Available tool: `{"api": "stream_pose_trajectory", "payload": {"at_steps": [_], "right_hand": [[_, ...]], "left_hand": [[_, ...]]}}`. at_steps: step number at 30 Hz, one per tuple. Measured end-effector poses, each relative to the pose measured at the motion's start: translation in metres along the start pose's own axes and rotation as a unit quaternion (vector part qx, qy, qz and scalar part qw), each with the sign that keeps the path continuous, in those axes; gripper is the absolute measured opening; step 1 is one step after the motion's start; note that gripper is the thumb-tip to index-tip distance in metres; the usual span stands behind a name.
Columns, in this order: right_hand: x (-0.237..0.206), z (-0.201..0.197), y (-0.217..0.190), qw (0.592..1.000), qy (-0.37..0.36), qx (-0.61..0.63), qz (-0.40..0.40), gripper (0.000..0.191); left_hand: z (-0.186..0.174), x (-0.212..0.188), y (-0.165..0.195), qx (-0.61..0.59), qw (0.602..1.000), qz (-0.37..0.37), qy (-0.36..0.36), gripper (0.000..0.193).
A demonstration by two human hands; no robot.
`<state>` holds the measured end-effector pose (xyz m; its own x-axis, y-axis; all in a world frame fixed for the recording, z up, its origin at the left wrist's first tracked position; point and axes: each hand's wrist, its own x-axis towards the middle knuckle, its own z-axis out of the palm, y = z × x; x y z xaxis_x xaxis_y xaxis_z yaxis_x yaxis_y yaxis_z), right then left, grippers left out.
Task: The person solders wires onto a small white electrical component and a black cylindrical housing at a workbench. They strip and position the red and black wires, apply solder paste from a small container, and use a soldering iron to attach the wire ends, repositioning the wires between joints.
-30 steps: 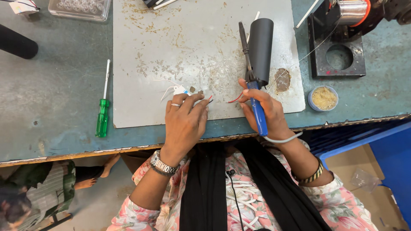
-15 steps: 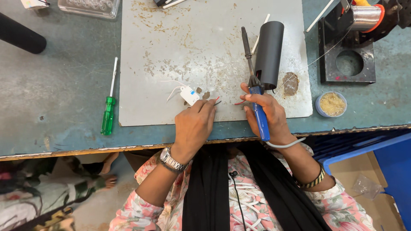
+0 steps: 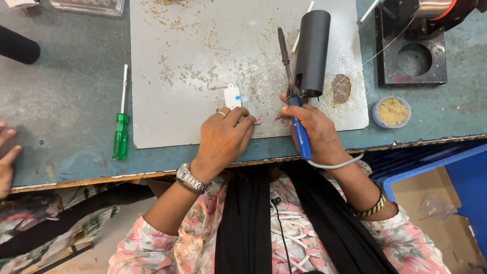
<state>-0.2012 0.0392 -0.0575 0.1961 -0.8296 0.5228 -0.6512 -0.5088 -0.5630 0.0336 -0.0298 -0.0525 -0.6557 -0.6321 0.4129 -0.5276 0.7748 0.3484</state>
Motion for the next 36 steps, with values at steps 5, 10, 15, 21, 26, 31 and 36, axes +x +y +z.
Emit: {"api": "stream_pose_trajectory", "payload": {"at_steps": [5, 10, 15, 21, 26, 31, 36], "right_hand": [[-0.006, -0.003, 0.003, 1.000, -0.007, 0.002, 0.012, 0.054], [-0.011, -0.008, 0.009, 0.999, -0.029, 0.022, 0.027, 0.056], [-0.012, -0.009, 0.017, 0.999, -0.021, 0.039, 0.009, 0.057], [-0.013, -0.010, 0.018, 0.999, -0.027, 0.041, 0.011, 0.057], [-0.012, -0.010, 0.016, 0.999, -0.028, 0.030, 0.028, 0.056], [-0.013, -0.010, 0.014, 0.999, -0.011, 0.041, 0.031, 0.056], [-0.010, -0.006, 0.012, 0.998, 0.005, 0.043, 0.049, 0.050]], "left_hand": [[-0.003, 0.008, -0.003, -0.004, 0.997, 0.070, 0.007, 0.008], [0.008, 0.014, -0.006, -0.123, 0.990, 0.048, -0.050, 0.006], [0.012, 0.014, -0.003, -0.175, 0.980, 0.055, -0.071, 0.008], [0.010, 0.026, -0.008, -0.200, 0.970, 0.078, -0.114, 0.015], [0.008, 0.037, -0.015, -0.223, 0.960, 0.089, -0.143, 0.018], [0.009, 0.041, -0.017, -0.219, 0.956, 0.102, -0.170, 0.020], [0.008, 0.041, -0.017, -0.217, 0.955, 0.097, -0.175, 0.014]]}}
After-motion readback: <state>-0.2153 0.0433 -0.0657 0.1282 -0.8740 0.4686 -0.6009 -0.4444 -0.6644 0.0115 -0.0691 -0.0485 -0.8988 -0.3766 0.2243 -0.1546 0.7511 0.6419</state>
